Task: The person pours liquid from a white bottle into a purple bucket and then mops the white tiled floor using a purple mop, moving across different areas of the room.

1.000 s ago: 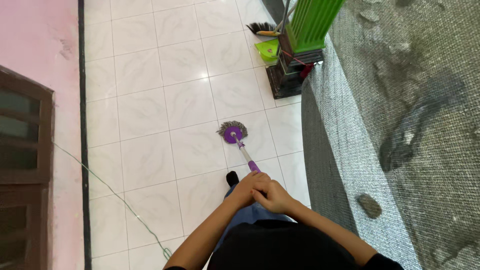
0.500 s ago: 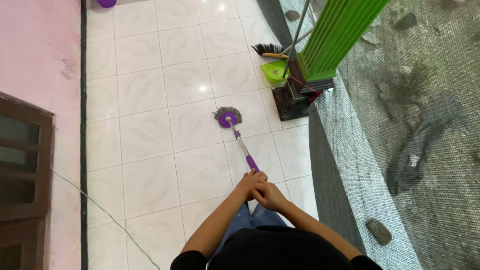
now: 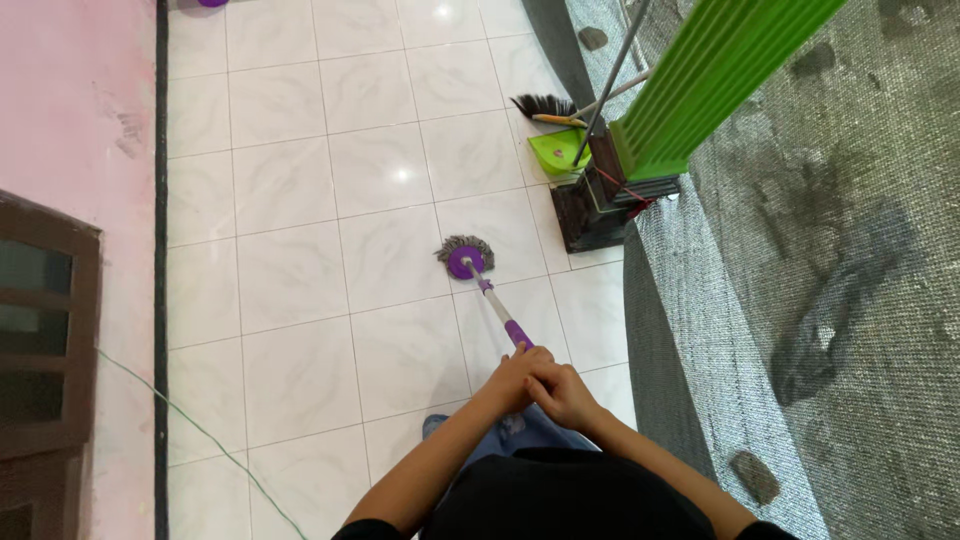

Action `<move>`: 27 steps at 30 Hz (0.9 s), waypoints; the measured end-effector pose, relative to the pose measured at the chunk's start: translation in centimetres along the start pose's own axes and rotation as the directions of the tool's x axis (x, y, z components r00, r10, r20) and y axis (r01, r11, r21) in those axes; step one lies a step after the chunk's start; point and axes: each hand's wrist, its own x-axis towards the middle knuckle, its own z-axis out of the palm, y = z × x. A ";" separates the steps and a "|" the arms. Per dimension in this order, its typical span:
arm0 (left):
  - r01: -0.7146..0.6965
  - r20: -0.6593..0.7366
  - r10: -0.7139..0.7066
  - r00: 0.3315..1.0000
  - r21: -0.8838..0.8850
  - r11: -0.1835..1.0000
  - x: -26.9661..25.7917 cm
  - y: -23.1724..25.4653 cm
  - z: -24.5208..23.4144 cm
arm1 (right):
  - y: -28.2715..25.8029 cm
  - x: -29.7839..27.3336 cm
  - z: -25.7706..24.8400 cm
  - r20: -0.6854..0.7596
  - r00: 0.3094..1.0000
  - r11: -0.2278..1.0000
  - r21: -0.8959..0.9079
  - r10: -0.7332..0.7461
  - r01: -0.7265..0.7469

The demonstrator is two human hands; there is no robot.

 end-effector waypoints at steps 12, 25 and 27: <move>0.051 -0.203 -0.032 0.979 0.087 0.995 4.3 -1.3 -3.2 | 1.9 5.6 -1.8 -0.117 0.992 0.991 -0.117 0.047 -0.061; 0.013 -0.197 0.014 0.980 0.135 0.991 13.3 -7.0 -11.8 | 2.6 18.4 -6.5 -0.061 0.998 0.999 0.038 -0.012 0.014; -0.003 -0.209 0.044 0.977 0.195 0.981 15.9 -9.6 -13.0 | 3.8 21.6 -6.8 -0.077 0.997 1.000 0.018 -0.022 0.024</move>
